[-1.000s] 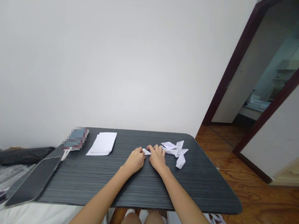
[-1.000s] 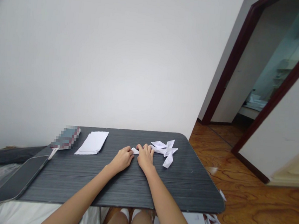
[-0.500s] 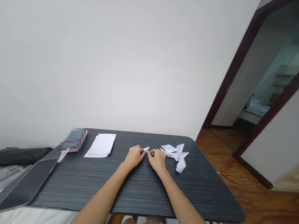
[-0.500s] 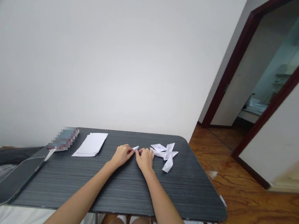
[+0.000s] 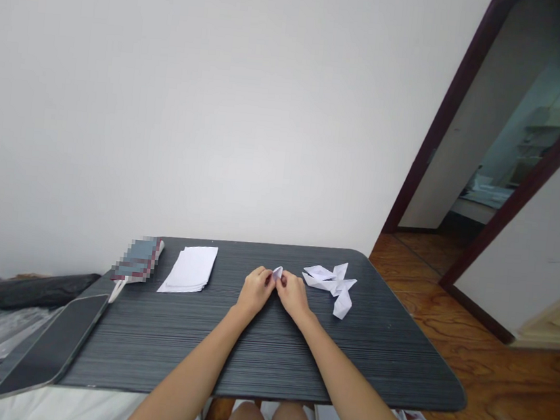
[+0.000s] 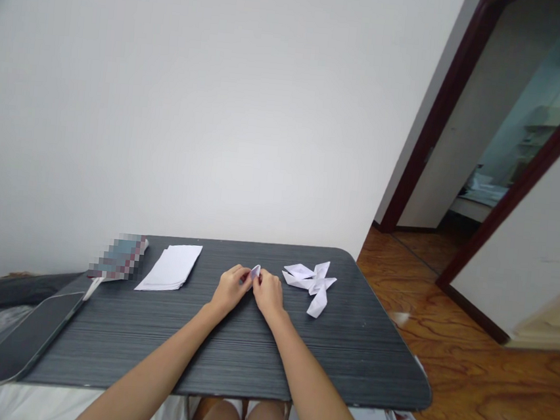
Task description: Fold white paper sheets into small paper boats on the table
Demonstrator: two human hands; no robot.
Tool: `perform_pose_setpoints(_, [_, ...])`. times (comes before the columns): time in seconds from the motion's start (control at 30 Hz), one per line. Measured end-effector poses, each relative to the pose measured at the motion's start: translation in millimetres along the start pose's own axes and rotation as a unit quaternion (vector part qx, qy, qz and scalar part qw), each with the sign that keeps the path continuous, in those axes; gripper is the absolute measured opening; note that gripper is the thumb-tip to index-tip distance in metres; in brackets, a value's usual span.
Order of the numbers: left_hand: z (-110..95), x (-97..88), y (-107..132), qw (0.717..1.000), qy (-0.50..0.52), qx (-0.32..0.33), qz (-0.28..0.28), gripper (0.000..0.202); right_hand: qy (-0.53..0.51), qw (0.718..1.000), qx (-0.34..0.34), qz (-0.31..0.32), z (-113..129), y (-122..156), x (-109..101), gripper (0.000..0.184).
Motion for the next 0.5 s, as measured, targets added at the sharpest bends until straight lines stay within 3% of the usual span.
perform_pose_setpoints(0.27, [3.2, 2.2, -1.4, 0.998, 0.05, -0.037, 0.016, 0.02, -0.068, 0.997, -0.027, -0.008, 10.8, 6.3, -4.8, 0.025])
perform_pose_setpoints(0.5, [11.0, 0.1, -2.8, 0.984, 0.139, -0.112, 0.001, 0.02, -0.255, 0.967, -0.006, -0.019, -1.0, 0.5, 0.5, 0.026])
Point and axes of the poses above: each hand's wrist, its own y-axis away from the middle knuckle, its own x-axis out of the palm, z = x × y, the point moved 4 cm from there along -y, towards the middle knuckle, and after that the axes turned 12 degrees about -y, right-handed, at the moved point
